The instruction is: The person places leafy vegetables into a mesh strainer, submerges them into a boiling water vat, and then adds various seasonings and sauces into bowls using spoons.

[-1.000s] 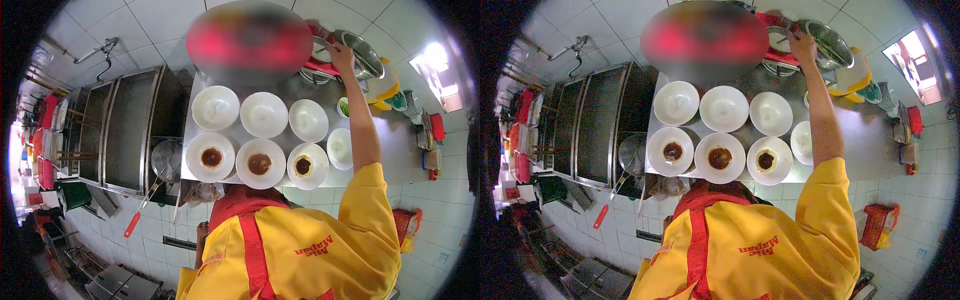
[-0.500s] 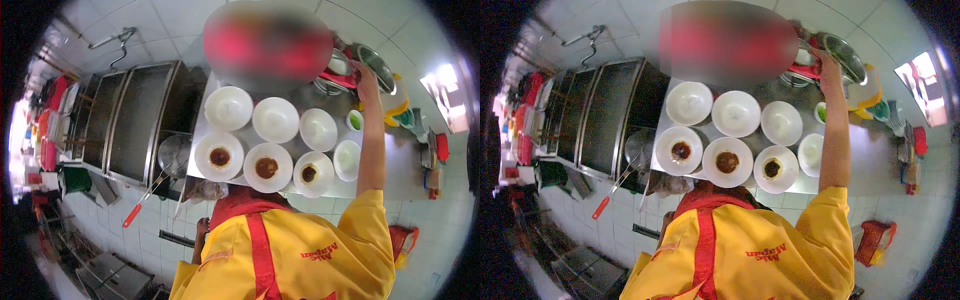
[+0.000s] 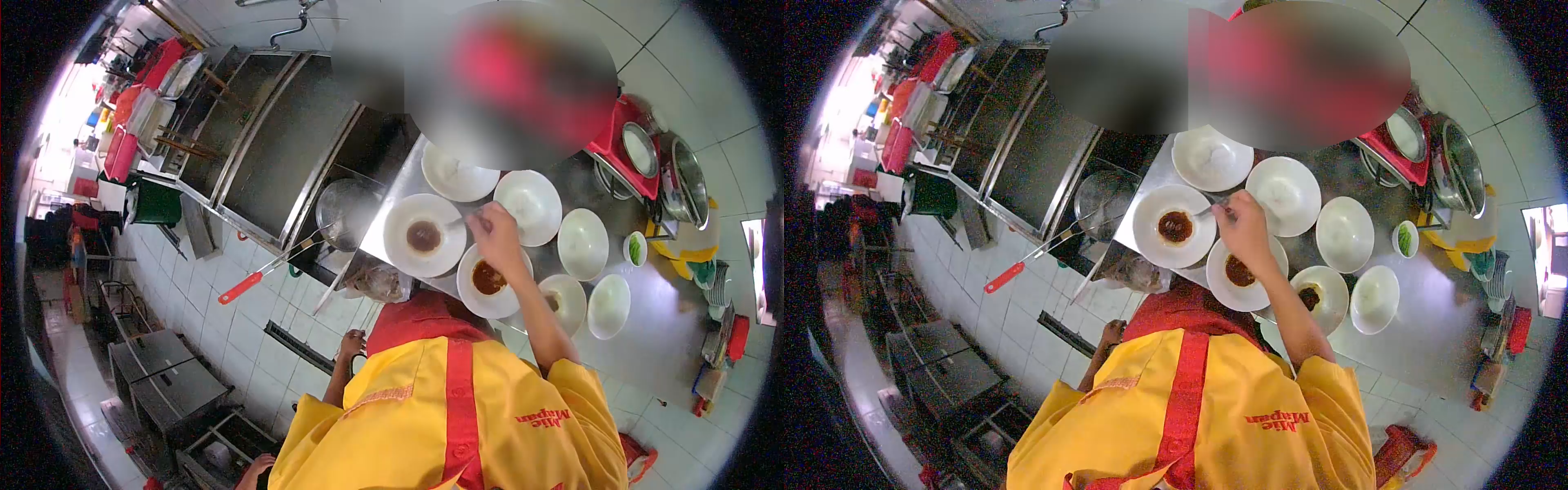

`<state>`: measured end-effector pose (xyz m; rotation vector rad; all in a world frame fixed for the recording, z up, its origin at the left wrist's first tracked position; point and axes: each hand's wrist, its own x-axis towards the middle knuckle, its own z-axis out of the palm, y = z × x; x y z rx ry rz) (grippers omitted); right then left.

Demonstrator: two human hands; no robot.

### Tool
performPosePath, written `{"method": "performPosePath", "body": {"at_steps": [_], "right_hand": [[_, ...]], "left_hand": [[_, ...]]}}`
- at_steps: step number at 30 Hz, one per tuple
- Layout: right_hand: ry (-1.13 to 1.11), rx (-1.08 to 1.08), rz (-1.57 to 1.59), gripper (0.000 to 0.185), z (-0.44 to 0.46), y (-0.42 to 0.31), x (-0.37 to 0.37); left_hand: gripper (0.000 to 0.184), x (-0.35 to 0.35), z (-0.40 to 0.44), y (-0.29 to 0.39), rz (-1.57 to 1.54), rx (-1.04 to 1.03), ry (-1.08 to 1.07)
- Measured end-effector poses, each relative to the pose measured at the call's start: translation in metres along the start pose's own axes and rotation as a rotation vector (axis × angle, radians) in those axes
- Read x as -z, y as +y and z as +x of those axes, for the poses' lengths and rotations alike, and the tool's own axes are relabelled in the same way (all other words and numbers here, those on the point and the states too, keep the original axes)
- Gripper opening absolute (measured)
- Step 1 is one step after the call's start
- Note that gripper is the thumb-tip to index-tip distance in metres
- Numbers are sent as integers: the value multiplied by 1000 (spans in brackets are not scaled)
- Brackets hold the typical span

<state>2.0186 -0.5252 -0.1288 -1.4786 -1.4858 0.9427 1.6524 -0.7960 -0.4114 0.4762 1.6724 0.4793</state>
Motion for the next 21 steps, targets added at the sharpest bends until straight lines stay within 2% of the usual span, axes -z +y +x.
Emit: {"method": "performPosePath", "body": {"at_steps": [1, 3, 5, 7, 8, 9, 11, 12, 13, 15, 17, 18, 19, 21], "right_hand": [[132, 376, -400, 15, -3, 4, -4], [127, 408, -365, 13, 0, -18, 13], [235, 391, -248, 9, 7, -26, 47], [482, 314, -263, 9, 13, -47, 95], [628, 244, -380, 12, 18, -53, 122], [814, 302, -576, 16, 29, -30, 162], [1078, 532, -814, 19, 47, -37, 210], [1117, 465, -874, 21, 56, -25, 233], [1159, 395, -937, 24, 66, -10, 256], [949, 95, -1063, 24, 87, 33, 298], [896, 57, -1140, 26, 110, 85, 323], [949, 141, -1021, 27, 113, 91, 325], [988, 231, -893, 30, 117, 92, 319], [997, 173, -899, 30, 108, 67, 312]], "left_hand": [[21, 1, -4, -4, 23, -17, 27], [20, -3, -9, -2, 62, -53, 79], [18, -2, -13, -8, 89, -2, 110], [17, 8, 9, -42, 26, -28, 8], [17, 3, -14, -6, 301, -5, 62], [17, 4, -10, -8, 303, -11, 52], [20, 15, 5, -33, 75, -288, -86], [24, 13, -1, -20, 81, -200, -103], [24, 17, 10, -35, 83, -205, -117], [28, 26, 54, -71, 150, -318, -29], [31, 26, 48, -50, 271, -337, -86], [31, 24, 38, -32, 197, -272, -131], [31, 23, 31, -18, 122, -201, -164], [30, 22, 30, -15, 160, -218, -154]]}}
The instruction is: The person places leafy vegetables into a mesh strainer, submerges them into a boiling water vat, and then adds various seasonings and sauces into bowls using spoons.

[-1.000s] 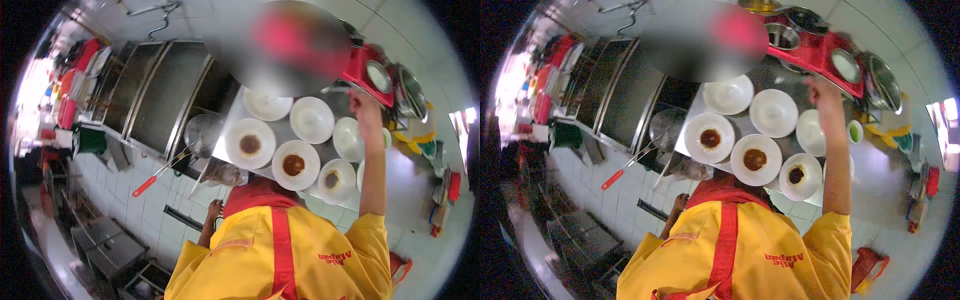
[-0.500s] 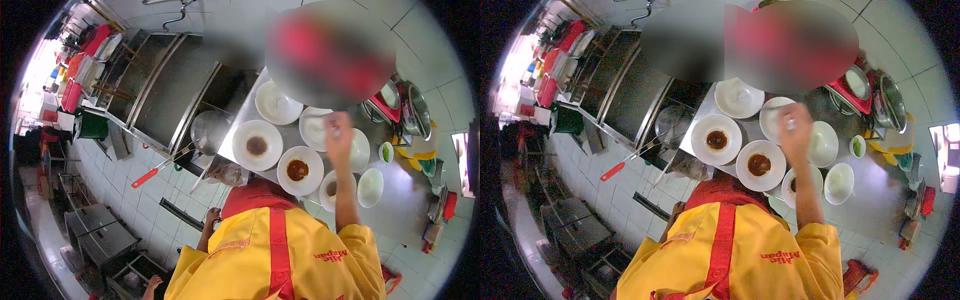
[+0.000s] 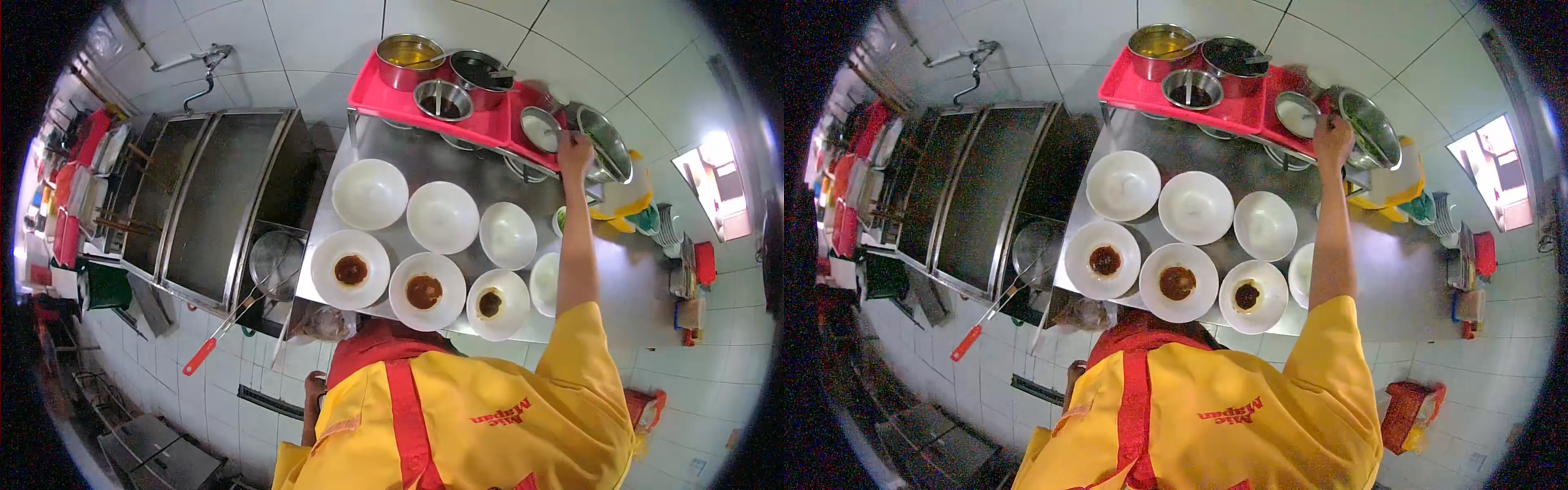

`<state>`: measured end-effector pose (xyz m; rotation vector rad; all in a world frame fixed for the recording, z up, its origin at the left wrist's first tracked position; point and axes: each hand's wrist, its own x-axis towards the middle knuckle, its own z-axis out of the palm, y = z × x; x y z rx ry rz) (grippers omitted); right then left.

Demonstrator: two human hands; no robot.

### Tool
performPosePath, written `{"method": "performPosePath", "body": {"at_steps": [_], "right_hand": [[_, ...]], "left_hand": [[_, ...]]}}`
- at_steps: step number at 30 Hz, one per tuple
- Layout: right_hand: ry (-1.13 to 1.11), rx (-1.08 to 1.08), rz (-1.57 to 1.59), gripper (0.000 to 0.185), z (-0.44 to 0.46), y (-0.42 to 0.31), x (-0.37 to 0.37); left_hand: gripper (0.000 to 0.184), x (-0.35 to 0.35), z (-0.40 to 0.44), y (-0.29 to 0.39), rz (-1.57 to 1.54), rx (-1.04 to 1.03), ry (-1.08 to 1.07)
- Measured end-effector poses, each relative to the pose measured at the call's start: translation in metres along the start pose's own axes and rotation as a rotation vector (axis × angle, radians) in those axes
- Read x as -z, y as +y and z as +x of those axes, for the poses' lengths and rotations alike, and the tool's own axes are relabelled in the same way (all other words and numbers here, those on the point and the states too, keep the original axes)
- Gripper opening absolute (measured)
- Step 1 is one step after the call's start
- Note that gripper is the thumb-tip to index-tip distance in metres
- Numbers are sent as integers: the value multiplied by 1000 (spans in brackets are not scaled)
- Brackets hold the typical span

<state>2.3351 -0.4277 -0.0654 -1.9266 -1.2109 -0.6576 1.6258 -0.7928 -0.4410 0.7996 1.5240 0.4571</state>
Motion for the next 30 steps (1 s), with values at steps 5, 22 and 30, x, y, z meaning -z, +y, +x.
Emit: {"method": "performPosePath", "body": {"at_steps": [5, 22, 30], "right_hand": [[-188, -336, -32, 27, 11, -22, 30], [-1005, -683, 1126, 17, -167, -194, 76], [-953, 3, 728, 15, -253, -213, 48]], "left_hand": [[27, -12, -18, 13, -222, -90, 60], [12, -28, -15, 0, -155, 37, 187], [12, -27, -24, 12, 42, 41, 125]]}}
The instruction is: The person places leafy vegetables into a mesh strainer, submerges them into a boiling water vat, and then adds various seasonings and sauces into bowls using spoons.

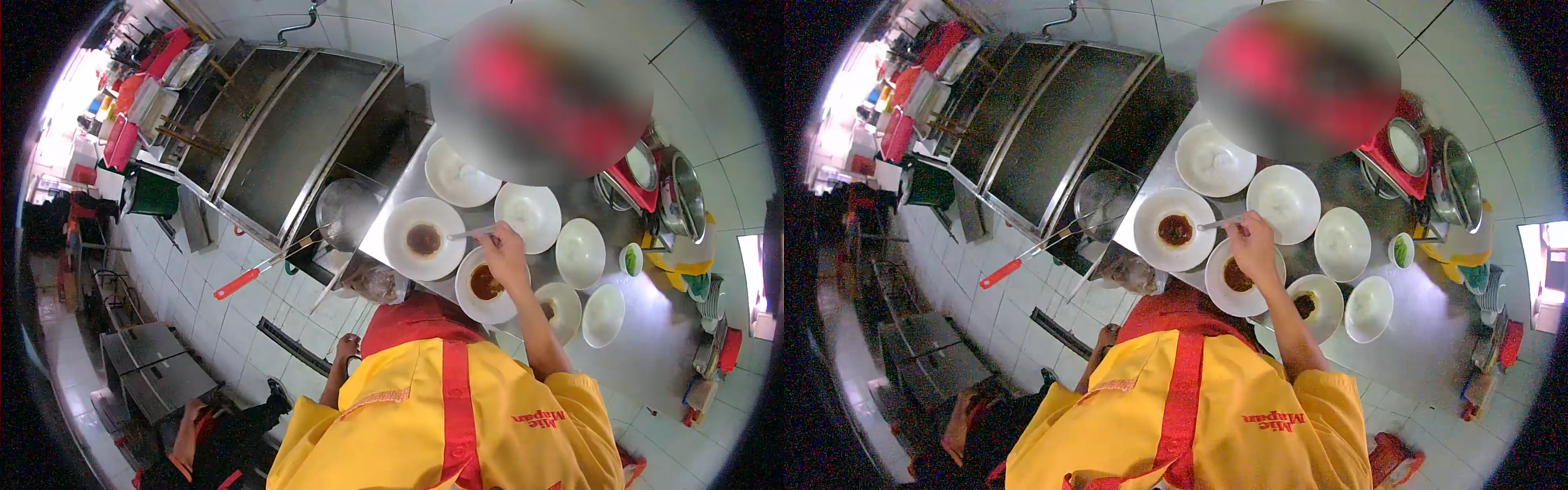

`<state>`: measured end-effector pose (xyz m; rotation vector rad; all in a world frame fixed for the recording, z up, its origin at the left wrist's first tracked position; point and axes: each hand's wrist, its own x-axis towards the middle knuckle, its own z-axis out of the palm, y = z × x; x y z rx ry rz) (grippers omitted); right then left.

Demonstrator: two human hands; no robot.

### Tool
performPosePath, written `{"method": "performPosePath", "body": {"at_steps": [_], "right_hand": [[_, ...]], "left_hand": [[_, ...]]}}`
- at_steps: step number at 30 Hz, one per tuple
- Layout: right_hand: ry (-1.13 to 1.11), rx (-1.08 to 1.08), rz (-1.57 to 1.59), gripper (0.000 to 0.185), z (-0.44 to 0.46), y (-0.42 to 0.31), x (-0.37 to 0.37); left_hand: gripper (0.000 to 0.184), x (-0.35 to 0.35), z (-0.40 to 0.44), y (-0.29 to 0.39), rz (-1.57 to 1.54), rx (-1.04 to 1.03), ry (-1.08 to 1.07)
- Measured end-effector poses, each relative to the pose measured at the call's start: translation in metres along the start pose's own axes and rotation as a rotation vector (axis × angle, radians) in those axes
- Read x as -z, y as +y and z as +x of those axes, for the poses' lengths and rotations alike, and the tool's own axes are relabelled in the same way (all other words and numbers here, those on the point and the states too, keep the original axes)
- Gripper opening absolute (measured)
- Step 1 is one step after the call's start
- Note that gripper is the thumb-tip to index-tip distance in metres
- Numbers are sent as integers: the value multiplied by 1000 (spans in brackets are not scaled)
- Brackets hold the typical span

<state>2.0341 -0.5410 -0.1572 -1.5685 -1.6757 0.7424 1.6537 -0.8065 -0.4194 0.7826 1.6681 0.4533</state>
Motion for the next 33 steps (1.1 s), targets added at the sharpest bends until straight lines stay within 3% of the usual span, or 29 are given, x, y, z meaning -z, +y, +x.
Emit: {"method": "performPosePath", "body": {"at_steps": [2, 3, 5, 6, 9, 11, 12, 14, 16, 18, 21, 25, 29, 30, 32, 33], "right_hand": [[-45, -177, 117, 16, -1, -2, 7], [-43, -179, 114, 16, 0, -3, 11], [-50, -266, 422, 16, 0, -5, 19], [-43, -266, 420, 16, 1, -16, 26], [-106, -381, 609, 15, 1, -37, 30], [-52, -142, 465, 14, -3, -30, 13], [-47, -142, 462, 14, -4, -33, 11], [-69, 356, -375, 10, -7, -39, 7], [-44, 344, -333, 9, -8, -42, 5], [26, 367, -189, 11, -11, -55, 9], [97, 360, -148, 11, -22, -67, 10], [-65, 521, -497, 21, -33, -51, 10], [104, 494, -375, 19, -40, -63, 16], [131, 482, -393, 19, -41, -59, 15], [-84, 478, -543, 16, -40, -45, 12], [3, 468, -402, 11, -41, -42, 9]], "left_hand": [[12, -2, -1, -6, -144, 21, 83], [12, -3, 3, -9, -180, 106, 80], [11, -1, 9, -19, -251, 104, 37], [11, 0, 10, -18, -323, 100, -2], [11, -3, 14, -14, -166, 44, 32], [11, -6, 25, -28, -198, -2, 5], [11, -6, 27, -28, -232, -41, -14], [12, -2, 23, -11, -107, -10, 9], [13, -1, 25, 4, 7, 13, 39], [15, 2, 24, -1, -182, 90, 20], [17, 3, 26, -16, -64, 3, 16], [18, 3, 32, -32, -12, -44, -9], [17, 3, 17, -4, 78, -2, 30], [17, 5, 29, -23, 153, -57, 42], [18, 7, 62, -78, 333, -163, 9], [18, 5, 37, -40, 12, -16, 81]]}}
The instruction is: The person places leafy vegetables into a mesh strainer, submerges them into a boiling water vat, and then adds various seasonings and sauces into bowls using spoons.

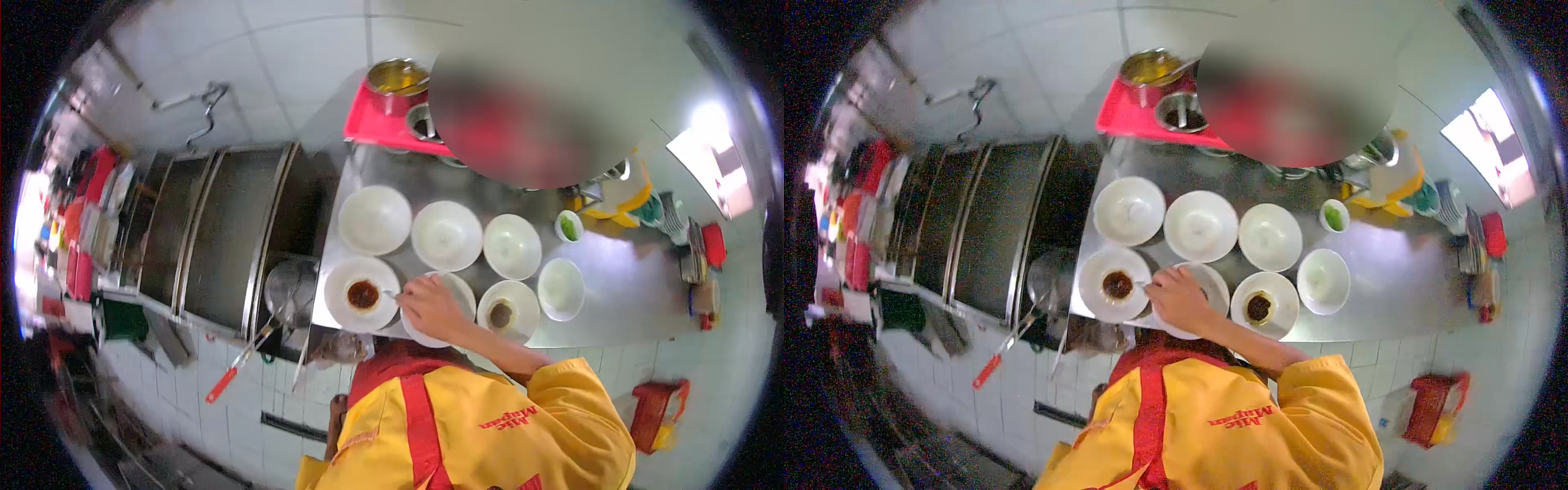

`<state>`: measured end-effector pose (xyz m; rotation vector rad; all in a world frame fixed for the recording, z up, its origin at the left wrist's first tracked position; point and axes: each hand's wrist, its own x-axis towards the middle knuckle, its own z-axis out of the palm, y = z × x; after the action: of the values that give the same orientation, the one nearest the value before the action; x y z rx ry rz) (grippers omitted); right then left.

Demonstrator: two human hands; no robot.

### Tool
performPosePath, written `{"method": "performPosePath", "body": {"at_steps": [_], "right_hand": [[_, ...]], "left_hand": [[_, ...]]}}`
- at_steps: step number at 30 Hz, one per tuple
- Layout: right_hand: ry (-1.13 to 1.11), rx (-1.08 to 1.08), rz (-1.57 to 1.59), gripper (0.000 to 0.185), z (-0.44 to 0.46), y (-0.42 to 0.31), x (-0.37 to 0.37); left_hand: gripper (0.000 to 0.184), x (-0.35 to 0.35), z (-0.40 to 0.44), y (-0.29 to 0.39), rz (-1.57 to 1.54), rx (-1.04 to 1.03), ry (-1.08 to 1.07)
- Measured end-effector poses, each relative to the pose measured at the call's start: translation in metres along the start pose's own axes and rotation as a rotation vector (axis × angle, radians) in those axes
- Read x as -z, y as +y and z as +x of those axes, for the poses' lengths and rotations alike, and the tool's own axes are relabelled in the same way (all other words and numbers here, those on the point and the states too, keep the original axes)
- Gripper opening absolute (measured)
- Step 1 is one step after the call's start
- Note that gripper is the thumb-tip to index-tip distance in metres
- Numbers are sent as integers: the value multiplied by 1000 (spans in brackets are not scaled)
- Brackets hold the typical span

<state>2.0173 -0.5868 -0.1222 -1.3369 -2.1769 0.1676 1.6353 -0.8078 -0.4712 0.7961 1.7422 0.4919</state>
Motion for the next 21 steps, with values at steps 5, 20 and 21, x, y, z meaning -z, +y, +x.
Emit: {"method": "performPosePath", "body": {"at_steps": [5, 20, 21], "right_hand": [[367, -405, 319, 10, 26, 23, 43], [631, -894, -202, 34, 36, 290, 181], [631, -882, -199, 34, 44, 273, 187]], "left_hand": [[19, -5, 31, -18, -278, -93, -86], [16, -4, 36, 5, 4, -27, -133], [16, -5, 36, 5, -1, -25, -130]]}}
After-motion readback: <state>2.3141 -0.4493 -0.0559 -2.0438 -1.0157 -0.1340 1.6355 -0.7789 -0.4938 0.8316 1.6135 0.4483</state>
